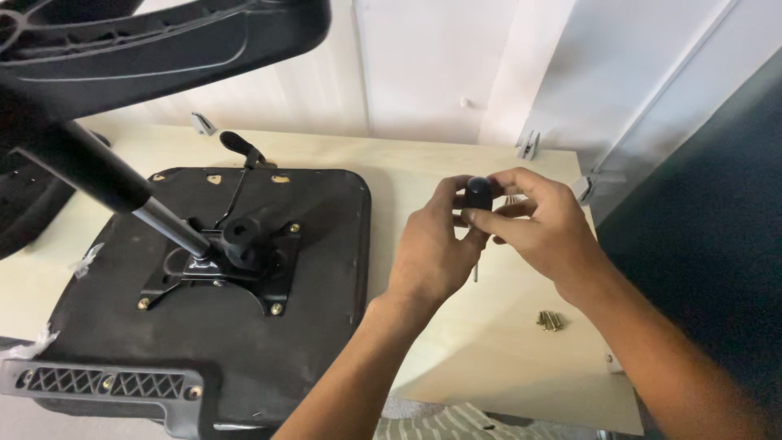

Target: The person assembles a chair by attaching a black plastic frame to the underside of the seat using a screwdriver and screws. They align the frame, insert screws, and tighten them to secure the components together.

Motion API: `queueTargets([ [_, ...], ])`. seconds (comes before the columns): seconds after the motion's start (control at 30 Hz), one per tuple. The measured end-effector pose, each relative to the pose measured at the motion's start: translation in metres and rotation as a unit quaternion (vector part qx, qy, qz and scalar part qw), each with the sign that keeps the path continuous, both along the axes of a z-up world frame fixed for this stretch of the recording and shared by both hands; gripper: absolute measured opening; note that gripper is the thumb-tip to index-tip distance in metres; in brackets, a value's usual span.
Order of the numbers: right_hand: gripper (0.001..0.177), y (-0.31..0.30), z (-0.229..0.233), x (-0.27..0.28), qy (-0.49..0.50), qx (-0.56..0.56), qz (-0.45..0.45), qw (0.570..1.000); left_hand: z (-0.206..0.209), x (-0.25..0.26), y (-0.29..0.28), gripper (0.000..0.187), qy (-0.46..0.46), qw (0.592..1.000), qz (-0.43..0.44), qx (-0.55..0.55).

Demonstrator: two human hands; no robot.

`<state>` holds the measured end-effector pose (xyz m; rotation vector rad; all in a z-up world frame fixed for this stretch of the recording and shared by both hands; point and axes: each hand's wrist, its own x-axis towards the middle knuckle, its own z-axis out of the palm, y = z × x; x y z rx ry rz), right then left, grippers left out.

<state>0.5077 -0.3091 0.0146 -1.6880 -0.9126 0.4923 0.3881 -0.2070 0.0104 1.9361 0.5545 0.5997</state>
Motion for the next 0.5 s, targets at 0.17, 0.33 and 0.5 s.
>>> queueTargets([
  [0.17, 0.029, -0.007, -0.021, 0.017, -0.055, -0.001, 0.027, 0.998, -0.009, 0.008, -0.011, 0.049, 0.082, 0.996, -0.007, -0.041],
  [0.33, 0.033, -0.012, -0.028, 0.023, -0.072, -0.124, -0.014, 0.990, -0.016, 0.017, -0.019, 0.050, 0.087, 0.996, 0.001, -0.018],
  [0.5, 0.032, -0.017, -0.030, 0.027, -0.092, -0.145, -0.020, 0.985, -0.029, 0.025, -0.021, 0.048, 0.082, 0.996, -0.010, 0.024],
])
